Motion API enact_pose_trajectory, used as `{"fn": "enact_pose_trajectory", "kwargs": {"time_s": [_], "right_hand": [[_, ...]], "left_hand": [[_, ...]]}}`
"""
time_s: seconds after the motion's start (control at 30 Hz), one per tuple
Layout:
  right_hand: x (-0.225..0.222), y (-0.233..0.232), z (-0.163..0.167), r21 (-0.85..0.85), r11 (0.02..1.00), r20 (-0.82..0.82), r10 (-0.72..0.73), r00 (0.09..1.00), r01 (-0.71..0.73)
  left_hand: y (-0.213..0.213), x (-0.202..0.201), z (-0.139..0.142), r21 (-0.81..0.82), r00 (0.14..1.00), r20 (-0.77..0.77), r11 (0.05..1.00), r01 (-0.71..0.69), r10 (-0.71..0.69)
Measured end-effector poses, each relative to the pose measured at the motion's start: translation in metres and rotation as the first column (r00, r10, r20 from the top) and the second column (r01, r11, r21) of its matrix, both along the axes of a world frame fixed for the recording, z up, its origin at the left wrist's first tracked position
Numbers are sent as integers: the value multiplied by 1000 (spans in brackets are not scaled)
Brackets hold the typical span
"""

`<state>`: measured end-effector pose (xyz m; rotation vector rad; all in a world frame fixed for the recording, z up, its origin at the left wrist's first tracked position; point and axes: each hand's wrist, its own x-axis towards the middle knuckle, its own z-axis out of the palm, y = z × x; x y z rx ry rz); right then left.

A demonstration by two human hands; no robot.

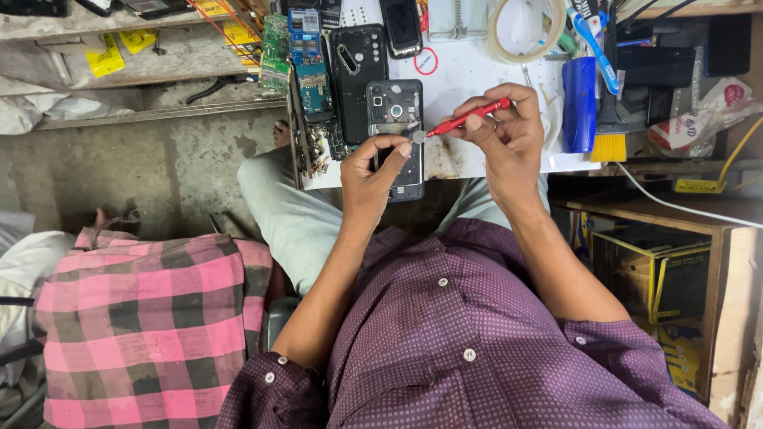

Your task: The person disassembles a smartphone at a cluttered repair bench. They first work on the exposed internal board and battery, separate the mid-frame from the back cover, then use a red screwdriver to unscrew screws from the back housing, handling the phone parts one at a time.

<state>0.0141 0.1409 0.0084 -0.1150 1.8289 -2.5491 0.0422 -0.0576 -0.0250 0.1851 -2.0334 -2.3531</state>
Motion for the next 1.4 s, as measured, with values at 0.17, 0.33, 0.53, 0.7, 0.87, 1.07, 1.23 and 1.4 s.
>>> {"fn": "enact_pose_trajectory", "kwargs": {"time_s": [0.17,0.33,0.53,0.7,0.87,1.07,1.23,1.4], "right_hand": [[3,0,-1,-16,1000,-22,-24,999,23],[3,-1,-3,-31,999,-14,-20,1000,20],[4,-2,-5,-29,999,-12,-30,999,29],[6,-3,-10,-21,998,8,-58,998,58],[8,-4,-11,-17,998,16,-64,998,65],[10,-5,1,33,992,-103,-119,988,123],[16,-12,4,126,986,-225,-78,971,108],[20,-19,0,220,970,-312,-30,950,103]], "left_hand": [[0,2,1,34,1000,25,999,-13,12],[1,1,-2,-1,1000,22,1000,-14,14],[0,2,-3,-57,1000,6,998,-29,29],[1,3,-1,-43,999,24,998,-43,44],[1,2,2,-17,999,28,999,-32,33],[3,2,11,42,994,-105,999,9,-4],[10,5,9,201,996,-89,980,12,6],[15,8,-2,123,1000,-29,992,13,-9]]}}
